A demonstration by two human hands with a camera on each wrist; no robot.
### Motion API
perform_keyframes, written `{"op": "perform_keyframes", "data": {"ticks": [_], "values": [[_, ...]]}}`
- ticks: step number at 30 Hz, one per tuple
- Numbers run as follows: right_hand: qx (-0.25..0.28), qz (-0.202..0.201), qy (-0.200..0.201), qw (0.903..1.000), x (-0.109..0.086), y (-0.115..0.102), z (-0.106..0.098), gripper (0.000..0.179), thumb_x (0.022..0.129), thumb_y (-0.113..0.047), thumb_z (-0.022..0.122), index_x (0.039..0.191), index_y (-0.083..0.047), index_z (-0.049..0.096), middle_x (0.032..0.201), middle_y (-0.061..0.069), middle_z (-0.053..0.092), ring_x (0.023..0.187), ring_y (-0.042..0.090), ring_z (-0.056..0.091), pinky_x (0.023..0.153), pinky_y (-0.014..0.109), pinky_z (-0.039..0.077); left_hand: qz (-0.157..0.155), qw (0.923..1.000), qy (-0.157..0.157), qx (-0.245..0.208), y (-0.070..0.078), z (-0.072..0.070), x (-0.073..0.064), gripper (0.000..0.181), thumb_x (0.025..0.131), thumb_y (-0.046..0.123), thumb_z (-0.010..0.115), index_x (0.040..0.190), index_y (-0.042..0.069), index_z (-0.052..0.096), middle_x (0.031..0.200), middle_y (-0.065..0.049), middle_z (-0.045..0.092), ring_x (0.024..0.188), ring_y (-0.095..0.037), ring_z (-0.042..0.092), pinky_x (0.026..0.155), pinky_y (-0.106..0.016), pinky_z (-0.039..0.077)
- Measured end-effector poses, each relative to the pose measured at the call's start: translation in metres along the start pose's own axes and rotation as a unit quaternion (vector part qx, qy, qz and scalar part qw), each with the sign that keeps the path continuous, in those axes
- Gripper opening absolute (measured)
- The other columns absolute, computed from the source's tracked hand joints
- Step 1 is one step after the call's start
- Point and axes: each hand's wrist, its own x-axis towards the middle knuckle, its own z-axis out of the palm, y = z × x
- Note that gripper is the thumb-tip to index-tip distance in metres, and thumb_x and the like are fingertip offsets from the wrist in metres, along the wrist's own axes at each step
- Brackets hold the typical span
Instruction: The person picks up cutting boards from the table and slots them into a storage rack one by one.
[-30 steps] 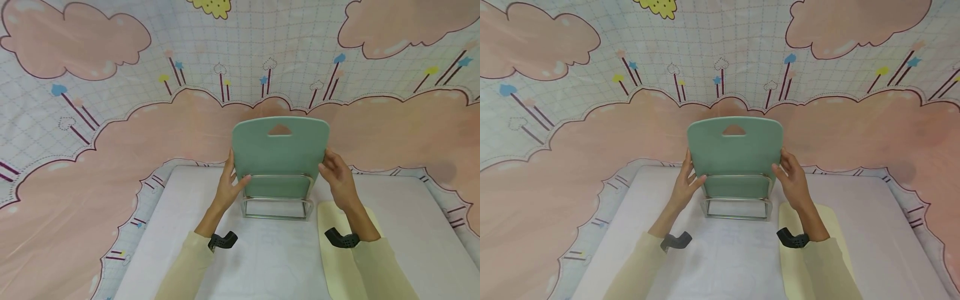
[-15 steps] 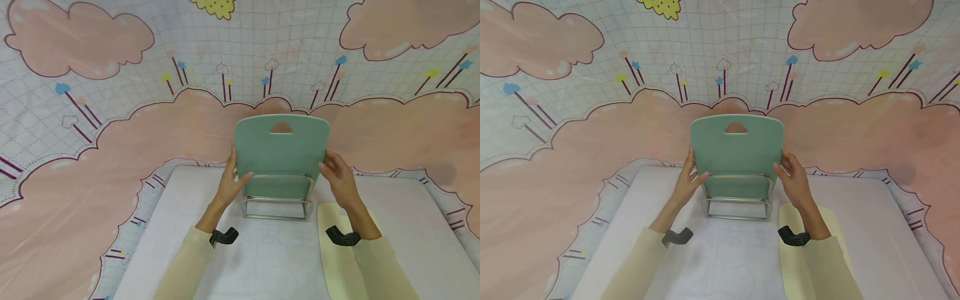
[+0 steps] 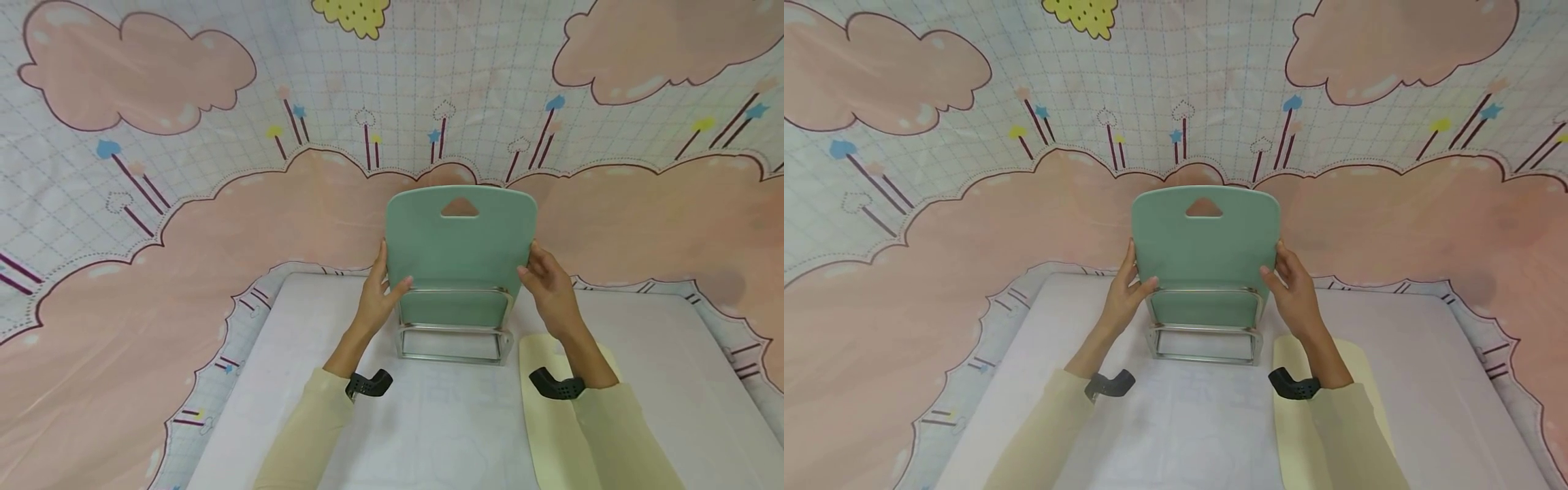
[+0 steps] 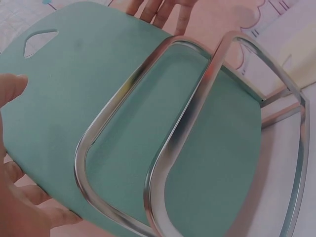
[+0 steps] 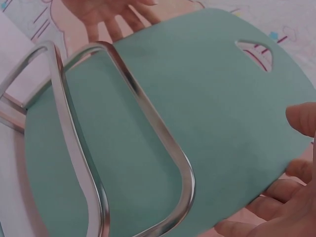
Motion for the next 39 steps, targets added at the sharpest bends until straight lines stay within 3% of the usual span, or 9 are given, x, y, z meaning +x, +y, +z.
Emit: {"op": "perform_keyframes", "data": {"ticks": [6,16,26,33,35,39], "values": [[-0.002,0.006,0.004,1.0,0.001,0.001,0.001,0.062,0.101,-0.01,0.048,0.15,0.004,0.014,0.155,0.022,0.015,0.141,0.035,0.015,0.102,0.015,0.031,-0.004,1.0,0.001,0.006,0.001,0.0,0.001,0.081,0.096,0.01,0.056,0.151,0.0,-0.002,0.157,-0.021,-0.001,0.14,-0.042,0.013,0.105,-0.059,0.026],[-0.021,0.006,-0.026,0.9994,0.002,0.003,-0.003,0.066,0.101,-0.011,0.048,0.152,0.0,0.007,0.157,0.019,0.007,0.142,0.037,0.01,0.102,0.013,0.029,-0.012,0.9991,-0.011,0.039,0.006,-0.006,0.004,0.08,0.096,0.013,0.058,0.152,0.0,0.002,0.156,-0.022,0.006,0.135,-0.045,0.027,0.104,-0.057,0.03],[0.007,0.002,-0.015,0.9999,0.006,0.009,0.004,0.072,0.1,-0.021,0.053,0.154,-0.008,0.008,0.159,0.012,0.006,0.143,0.033,0.011,0.107,0.019,0.027,-0.03,0.9988,-0.017,0.034,0.002,-0.008,0.006,0.079,0.097,0.016,0.057,0.152,0.004,0.001,0.157,-0.018,0.004,0.137,-0.042,0.025,0.106,-0.056,0.028],[-0.011,0.004,-0.013,0.9999,0.011,0.009,0.002,0.066,0.101,-0.012,0.049,0.155,-0.014,0.012,0.158,0.012,0.011,0.14,0.04,0.017,0.1,0.015,0.034,-0.03,0.999,-0.021,0.027,0.0,-0.007,0.008,0.08,0.098,0.017,0.056,0.152,0.005,-0.001,0.157,-0.018,0.001,0.139,-0.041,0.021,0.107,-0.056,0.026],[-0.02,0.01,-0.013,0.9997,0.012,0.01,0.001,0.066,0.101,-0.011,0.049,0.155,-0.018,0.011,0.158,0.013,0.013,0.14,0.041,0.019,0.104,0.022,0.033,-0.023,0.9993,-0.019,0.021,0.0,-0.007,0.008,0.079,0.098,0.016,0.056,0.152,0.004,0.0,0.157,-0.019,0.002,0.138,-0.041,0.021,0.107,-0.057,0.026],[-0.03,0.018,-0.02,0.9992,0.012,0.011,0.0,0.069,0.101,-0.01,0.049,0.155,-0.02,0.008,0.157,0.014,0.013,0.14,0.04,0.019,0.109,0.049,0.025,-0.003,0.9999,-0.002,0.012,-0.003,-0.006,0.006,0.074,0.098,0.013,0.055,0.153,0.005,0.005,0.155,-0.022,0.011,0.136,-0.042,0.026,0.105,-0.058,0.027]]}}
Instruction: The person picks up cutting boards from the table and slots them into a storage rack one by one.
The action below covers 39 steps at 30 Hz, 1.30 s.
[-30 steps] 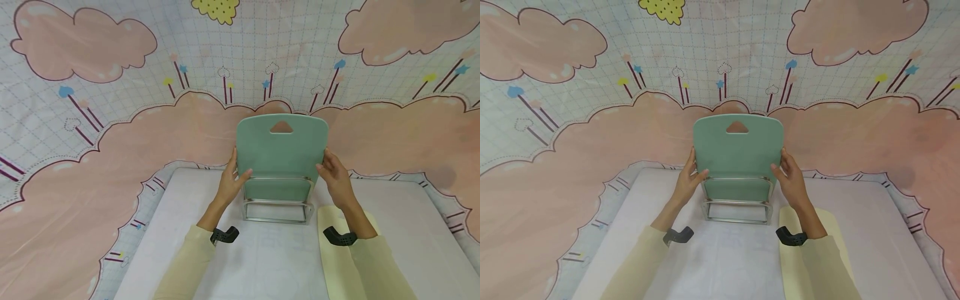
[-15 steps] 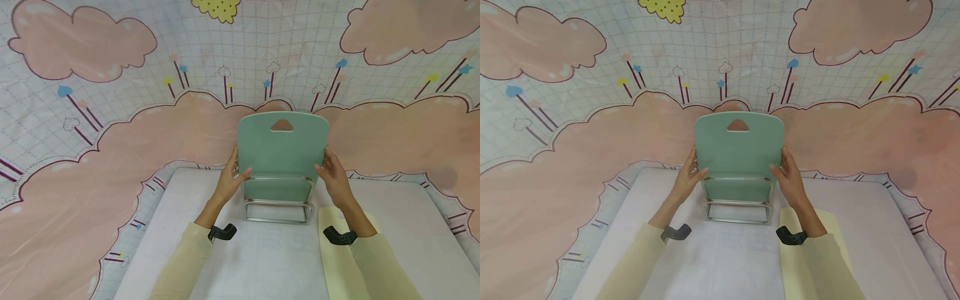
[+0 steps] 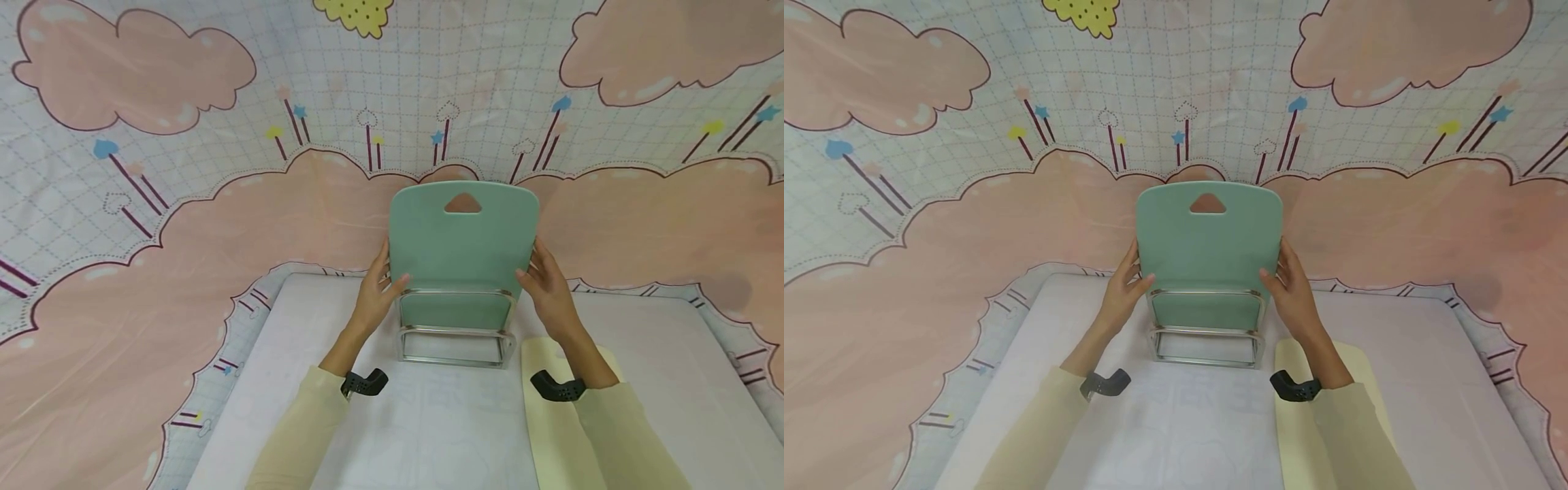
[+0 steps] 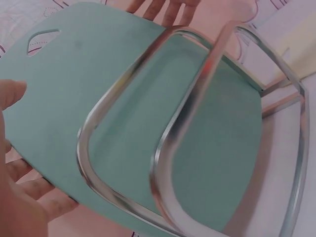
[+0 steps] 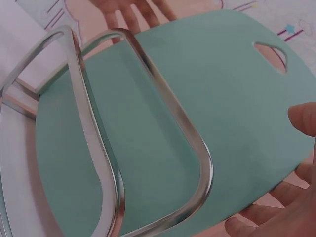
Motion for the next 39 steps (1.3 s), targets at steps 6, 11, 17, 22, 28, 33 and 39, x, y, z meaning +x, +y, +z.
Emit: {"op": "perform_keyframes", "data": {"ticks": [6,11,17,22,28,33,39], "values": [[-0.015,0.015,-0.005,0.9998,-0.004,0.0,-0.003,0.071,0.101,-0.014,0.05,0.155,-0.015,0.005,0.157,0.016,0.012,0.139,0.042,0.021,0.106,0.06,0.022,0.015,0.9992,0.037,0.0,-0.002,0.004,-0.009,0.07,0.097,0.009,0.056,0.151,-0.001,0.013,0.149,-0.027,0.024,0.13,-0.046,0.033,0.102,-0.059,0.031],[-0.027,0.031,-0.006,0.9991,-0.009,-0.002,-0.006,0.068,0.102,-0.02,0.048,0.155,-0.013,0.005,0.156,0.017,0.016,0.137,0.042,0.023,0.106,0.059,0.023,0.023,0.9974,0.067,-0.007,-0.003,0.008,-0.018,0.069,0.096,0.006,0.057,0.149,-0.007,0.014,0.147,-0.028,0.025,0.13,-0.046,0.032,0.101,-0.06,0.032],[-0.086,0.037,0.011,0.9955,-0.028,0.001,-0.01,0.067,0.103,-0.027,0.046,0.155,-0.012,0.007,0.154,0.019,0.023,0.135,0.044,0.028,0.104,0.06,0.026,0.05,0.9937,0.098,-0.022,-0.006,0.01,-0.031,0.065,0.096,0.003,0.055,0.149,-0.006,0.018,0.144,-0.024,0.031,0.129,-0.045,0.035,0.1,-0.06,0.033],[-0.121,0.053,0.016,0.9911,-0.056,0.007,-0.011,0.065,0.103,-0.027,0.045,0.155,-0.014,0.008,0.153,0.018,0.026,0.134,0.044,0.03,0.1,0.063,0.029,0.045,0.9927,0.095,-0.059,-0.001,0.012,-0.047,0.061,0.097,-0.002,0.051,0.148,-0.007,0.019,0.143,-0.027,0.032,0.129,-0.049,0.033,0.1,-0.061,0.032],[-0.117,0.084,0.028,0.9891,-0.08,0.016,-0.009,0.065,0.103,-0.028,0.045,0.155,-0.013,0.009,0.151,0.018,0.03,0.131,0.041,0.037,0.096,0.019,0.039,0.048,0.9941,0.067,-0.07,-0.002,0.027,-0.063,0.061,0.095,-0.007,0.049,0.147,-0.011,0.017,0.142,-0.034,0.029,0.128,-0.052,0.033,0.099,-0.061,0.034],[-0.108,0.084,0.037,0.9899,-0.092,0.024,-0.009,0.063,0.103,-0.028,0.045,0.153,-0.006,0.015,0.148,0.02,0.033,0.13,0.04,0.037,0.088,0.005,0.035,0.036,0.9948,0.051,-0.081,0.001,0.043,-0.076,0.061,0.096,-0.007,0.048,0.147,-0.011,0.015,0.143,-0.034,0.027,0.128,-0.051,0.032,0.099,-0.06,0.033],[-0.137,0.07,0.049,0.9869,-0.11,0.033,-0.014,0.054,0.103,-0.024,0.045,0.15,-0.003,0.027,0.142,0.022,0.043,0.12,0.003,0.049,0.087,0.005,0.037,0.071,0.9885,0.069,-0.115,-0.007,0.061,-0.085,0.058,0.093,-0.013,0.045,0.145,-0.011,0.02,0.139,-0.035,0.031,0.125,-0.053,0.033,0.097,-0.063,0.032]]}}
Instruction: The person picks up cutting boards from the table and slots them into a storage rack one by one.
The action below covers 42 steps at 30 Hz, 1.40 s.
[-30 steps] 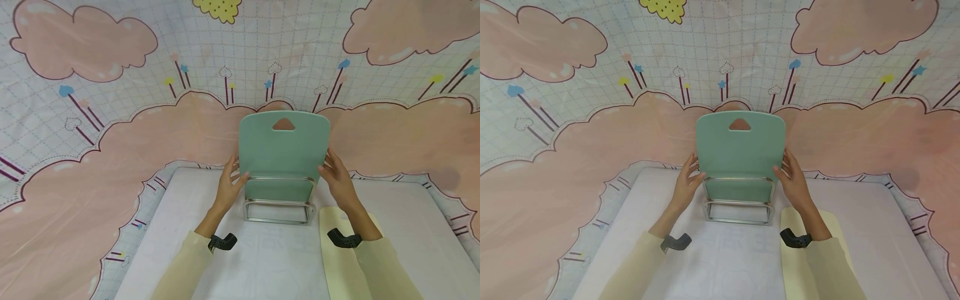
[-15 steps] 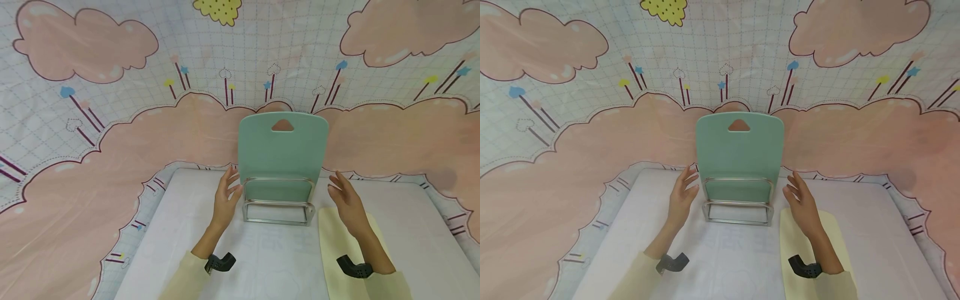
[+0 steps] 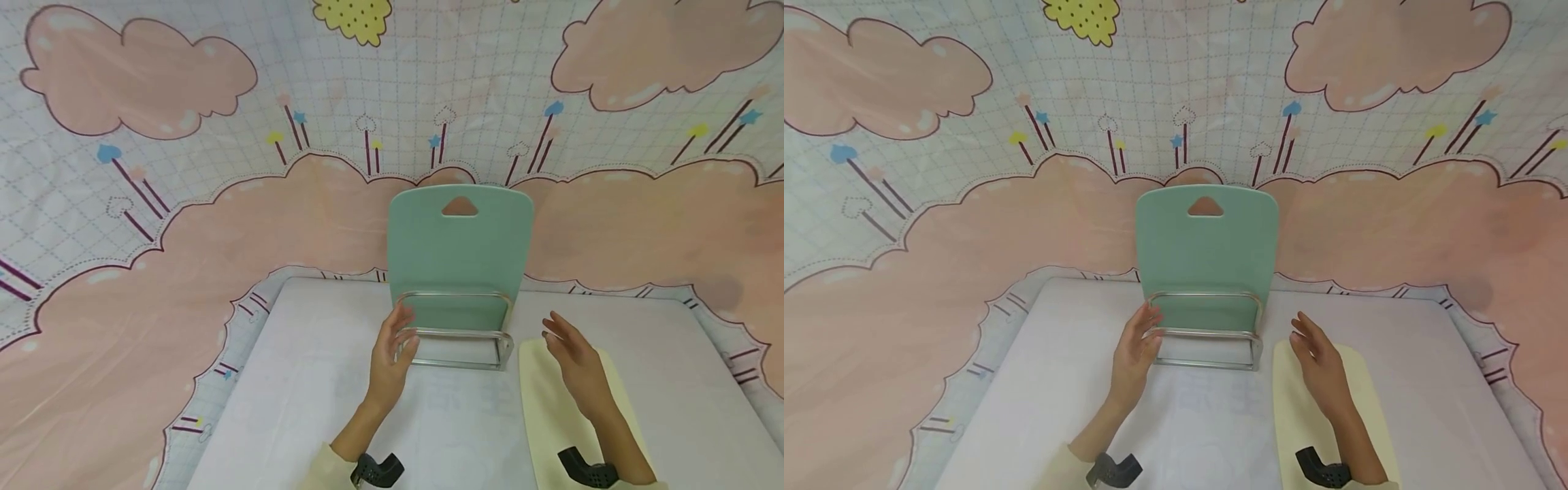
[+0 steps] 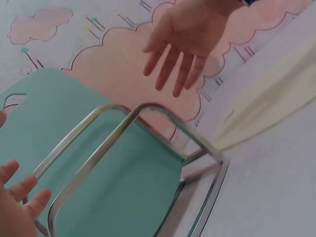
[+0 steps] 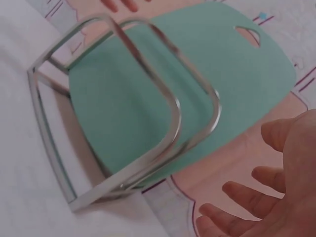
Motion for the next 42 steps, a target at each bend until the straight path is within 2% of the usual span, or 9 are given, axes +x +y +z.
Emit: {"op": "perform_keyframes", "data": {"ticks": [3,11,14,21,27,32,37,41,42], "values": [[0.006,0.003,-0.003,1.0,-0.009,0.008,-0.004,0.055,0.104,-0.023,0.044,0.15,-0.003,0.025,0.141,0.025,0.042,0.112,-0.011,0.045,0.087,0.005,0.037,0.02,0.9996,-0.002,-0.021,-0.014,0.007,-0.007,0.058,0.092,-0.015,0.045,0.145,-0.01,0.021,0.139,-0.033,0.033,0.124,-0.051,0.035,0.097,-0.061,0.034],[-0.008,0.052,-0.004,0.9986,-0.032,0.028,-0.021,0.058,0.104,-0.03,0.041,0.152,-0.005,0.02,0.143,0.02,0.041,0.11,-0.015,0.042,0.084,0.005,0.038,0.015,0.9972,-0.036,-0.065,-0.031,0.039,-0.017,0.052,0.099,0.002,0.048,0.148,0.006,0.029,0.14,-0.024,0.038,0.127,-0.041,0.04,0.099,-0.053,0.039],[-0.036,0.079,-0.007,0.9962,-0.039,0.033,-0.026,0.06,0.104,-0.034,0.041,0.153,-0.008,0.019,0.144,0.019,0.041,0.108,-0.017,0.04,0.08,0.004,0.037,0.001,0.9964,-0.044,-0.073,-0.034,0.052,-0.02,0.05,0.099,0.004,0.048,0.147,0.005,0.031,0.14,-0.023,0.04,0.127,-0.042,0.04,0.099,-0.05,0.04],[-0.087,0.115,-0.001,0.9895,-0.056,0.046,-0.038,0.062,0.103,-0.038,0.041,0.154,-0.011,0.018,0.143,0.022,0.041,0.115,-0.002,0.045,0.079,0.008,0.041,-0.048,0.9947,-0.083,-0.037,-0.037,0.072,-0.023,0.051,0.098,0.001,0.049,0.144,-0.005,0.029,0.142,-0.023,0.037,0.127,-0.04,0.041,0.098,-0.046,0.042],[-0.083,0.116,0.019,0.9896,-0.068,0.06,-0.048,0.062,0.103,-0.034,0.043,0.153,-0.008,0.017,0.142,0.026,0.04,0.104,-0.018,0.038,0.077,0.001,0.036,-0.079,0.9907,-0.096,-0.057,-0.026,0.079,-0.022,0.051,0.097,-0.001,0.051,0.141,-0.013,0.029,0.139,-0.027,0.04,0.126,-0.045,0.04,0.099,-0.044,0.041],[-0.079,0.141,0.019,0.9866,-0.076,0.071,-0.054,0.065,0.103,-0.036,0.043,0.152,-0.003,0.017,0.142,0.028,0.038,0.099,-0.022,0.036,0.075,0.001,0.037,-0.111,0.9849,-0.086,-0.101,-0.03,0.09,-0.024,0.048,0.098,0.001,0.05,0.14,-0.012,0.03,0.136,-0.03,0.041,0.125,-0.05,0.038,0.099,-0.034,0.042],[-0.073,0.179,0.031,0.9806,-0.086,0.081,-0.063,0.066,0.101,-0.039,0.044,0.153,-0.006,0.019,0.143,-0.001,0.044,0.095,-0.026,0.036,0.072,0.003,0.038,-0.138,0.9799,-0.083,-0.118,-0.038,0.101,-0.027,0.048,0.098,0.003,0.05,0.141,-0.011,0.031,0.135,-0.031,0.041,0.124,-0.051,0.039,0.097,-0.03,0.042],[-0.07,0.216,0.031,0.9733,-0.091,0.085,-0.069,0.07,0.1,-0.047,0.043,0.154,-0.012,0.016,0.141,-0.02,0.037,0.097,-0.025,0.032,0.094,0.04,0.045,-0.162,0.978,-0.072,-0.111,-0.057,0.112,-0.033,0.049,0.098,0.004,0.051,0.141,-0.011,0.033,0.134,-0.031,0.043,0.122,-0.048,0.042,0.096,-0.03,0.043],[-0.075,0.22,0.033,0.9721,-0.092,0.086,-0.07,0.07,0.099,-0.047,0.043,0.154,-0.012,0.016,0.138,-0.024,0.037,0.096,-0.025,0.031,0.093,0.04,0.045,-0.173,0.9765,-0.067,-0.109,-0.062,0.115,-0.034,0.049,0.098,0.005,0.052,0.141,-0.011,0.033,0.134,-0.029,0.044,0.122,-0.046,0.044,0.096,-0.029,0.043]]}}
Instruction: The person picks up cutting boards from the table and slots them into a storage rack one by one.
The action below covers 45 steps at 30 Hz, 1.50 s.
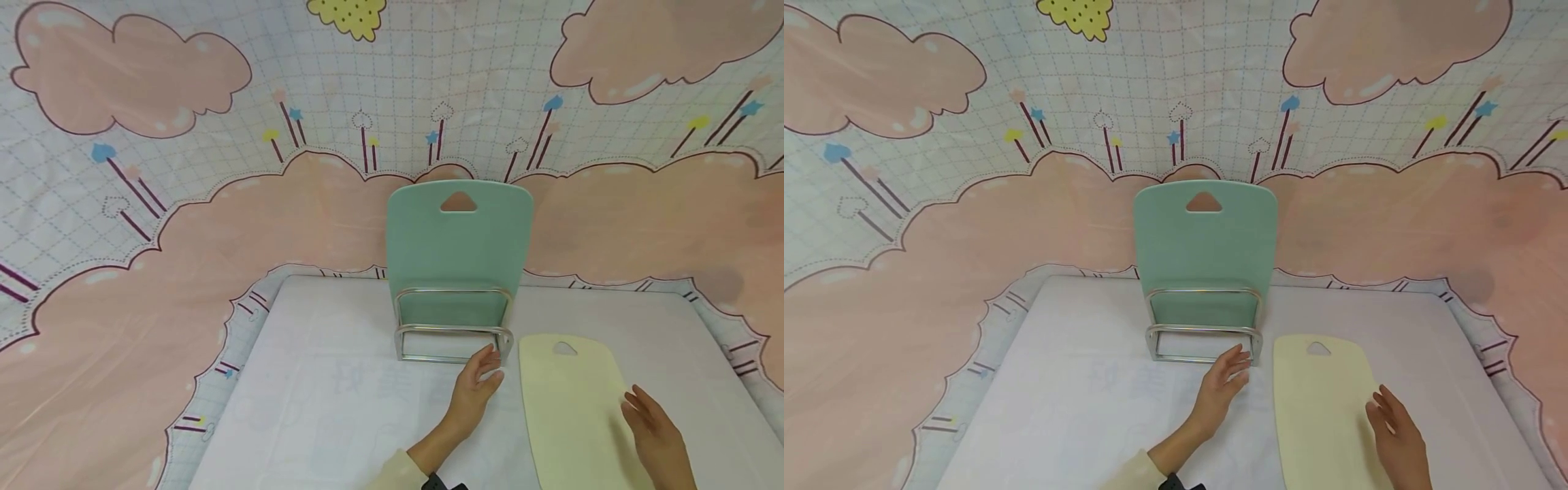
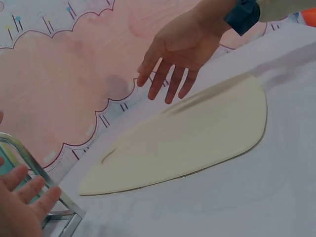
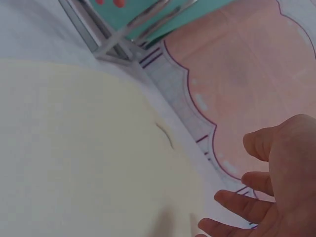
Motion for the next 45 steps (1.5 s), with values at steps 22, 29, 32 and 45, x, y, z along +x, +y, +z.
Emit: {"op": "perform_keyframes", "data": {"ticks": [22,29,32,45], "values": [[-0.055,0.055,-0.001,0.997,0.008,0.01,-0.007,0.071,0.102,-0.044,0.037,0.151,0.0,0.012,0.147,0.031,0.026,0.125,0.027,0.045,0.089,0.056,0.042,-0.119,0.9915,0.025,-0.045,-0.033,0.031,0.005,0.057,0.097,0.015,0.057,0.144,-0.006,0.032,0.133,-0.023,0.047,0.114,-0.023,0.054,0.09,-0.032,0.048],[-0.073,0.024,0.021,0.9968,0.016,0.018,-0.01,0.068,0.101,-0.042,0.043,0.149,0.001,0.022,0.145,0.019,0.035,0.082,-0.028,0.025,0.074,0.019,0.044,-0.164,0.9822,0.046,-0.079,-0.04,0.034,0.009,0.057,0.095,0.014,0.059,0.14,-0.012,0.034,0.13,-0.029,0.047,0.116,-0.034,0.053,0.093,-0.05,0.045],[-0.075,0.021,0.019,0.9968,0.019,0.017,-0.011,0.068,0.101,-0.042,0.042,0.149,0.001,0.022,0.144,0.023,0.036,0.107,-0.004,0.049,0.079,0.02,0.044,-0.179,0.9783,0.054,-0.09,-0.042,0.034,0.011,0.056,0.095,0.013,0.059,0.139,-0.013,0.035,0.129,-0.03,0.046,0.116,-0.037,0.053,0.092,-0.051,0.045],[0.018,0.076,-0.056,0.9953,0.034,-0.001,-0.004,0.076,0.102,-0.047,0.034,0.152,-0.001,0.0,0.148,0.037,0.013,0.132,0.055,0.019,0.1,0.065,0.025,-0.185,0.9761,0.074,-0.088,-0.05,0.041,0.016,0.058,0.092,0.009,0.062,0.138,-0.012,0.036,0.12,-0.02,0.056,0.106,-0.028,0.058,0.083,-0.044,0.052]]}}
